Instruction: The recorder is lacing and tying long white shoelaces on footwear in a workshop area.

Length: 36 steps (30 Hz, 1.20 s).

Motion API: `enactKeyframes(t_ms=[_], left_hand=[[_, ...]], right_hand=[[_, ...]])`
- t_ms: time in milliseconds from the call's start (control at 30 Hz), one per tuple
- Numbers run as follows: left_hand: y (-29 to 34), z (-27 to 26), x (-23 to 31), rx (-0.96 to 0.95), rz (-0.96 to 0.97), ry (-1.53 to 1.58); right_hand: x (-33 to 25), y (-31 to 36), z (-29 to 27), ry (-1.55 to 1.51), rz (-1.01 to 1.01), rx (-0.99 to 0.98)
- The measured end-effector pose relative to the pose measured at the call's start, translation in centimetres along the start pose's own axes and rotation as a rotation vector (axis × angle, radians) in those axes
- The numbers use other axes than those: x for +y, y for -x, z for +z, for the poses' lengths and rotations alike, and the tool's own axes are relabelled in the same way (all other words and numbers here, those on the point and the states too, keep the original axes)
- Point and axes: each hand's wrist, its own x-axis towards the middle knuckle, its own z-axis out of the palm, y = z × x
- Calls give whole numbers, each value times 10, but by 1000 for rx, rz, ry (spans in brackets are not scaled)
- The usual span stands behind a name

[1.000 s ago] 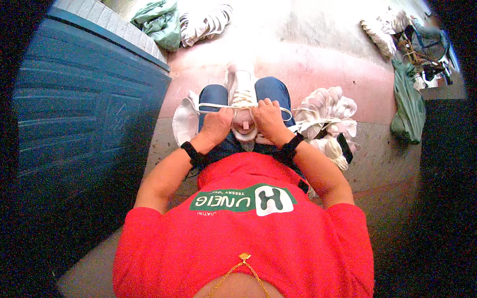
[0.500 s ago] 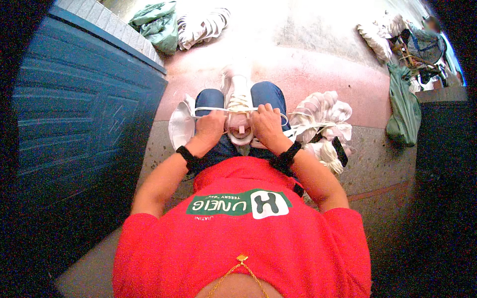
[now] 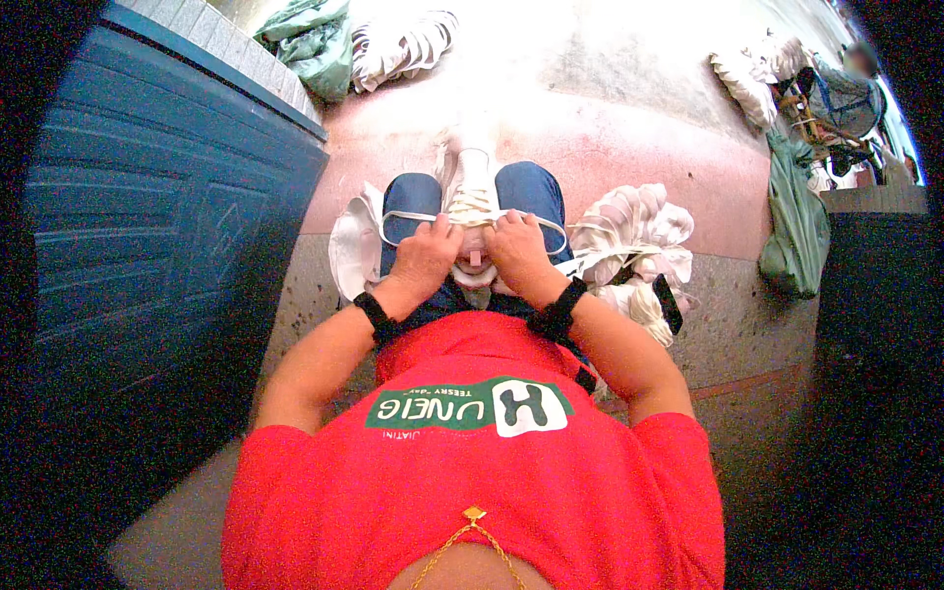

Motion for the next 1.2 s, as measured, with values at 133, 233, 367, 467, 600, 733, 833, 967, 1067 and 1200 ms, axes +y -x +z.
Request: enactKeyframes(t_ms=[133, 233, 367, 467, 600, 733, 833, 967, 1067, 1200], left_hand=[[-10, 7, 1, -106, 28, -117], [-13, 15, -8, -151, 131, 15], [-29, 9, -22, 40, 43, 484], [-60, -24, -15, 164, -114, 849], [-88, -6, -51, -58, -299, 791], [-37, 50, -154, -125, -496, 585], [40, 88, -216, -225, -764, 261], [96, 115, -234, -382, -951, 163], [108, 131, -231, -478, -869, 380], [92, 136, -220, -378, -896, 303]], right_hand=[[-6, -12, -17, 144, -55, -97], [1, -9, -1, 91, -85, -42], [12, -15, 2, -273, 32, 229], [14, -48, -40, -690, 295, 388], [47, -66, -21, -740, 418, 316], [74, -30, -33, -950, 504, 141], [75, 14, -29, -753, 260, 8], [43, 43, -27, -478, 129, -235], [30, 42, -24, -429, 136, -272], [17, 36, -18, -138, -31, -290]])
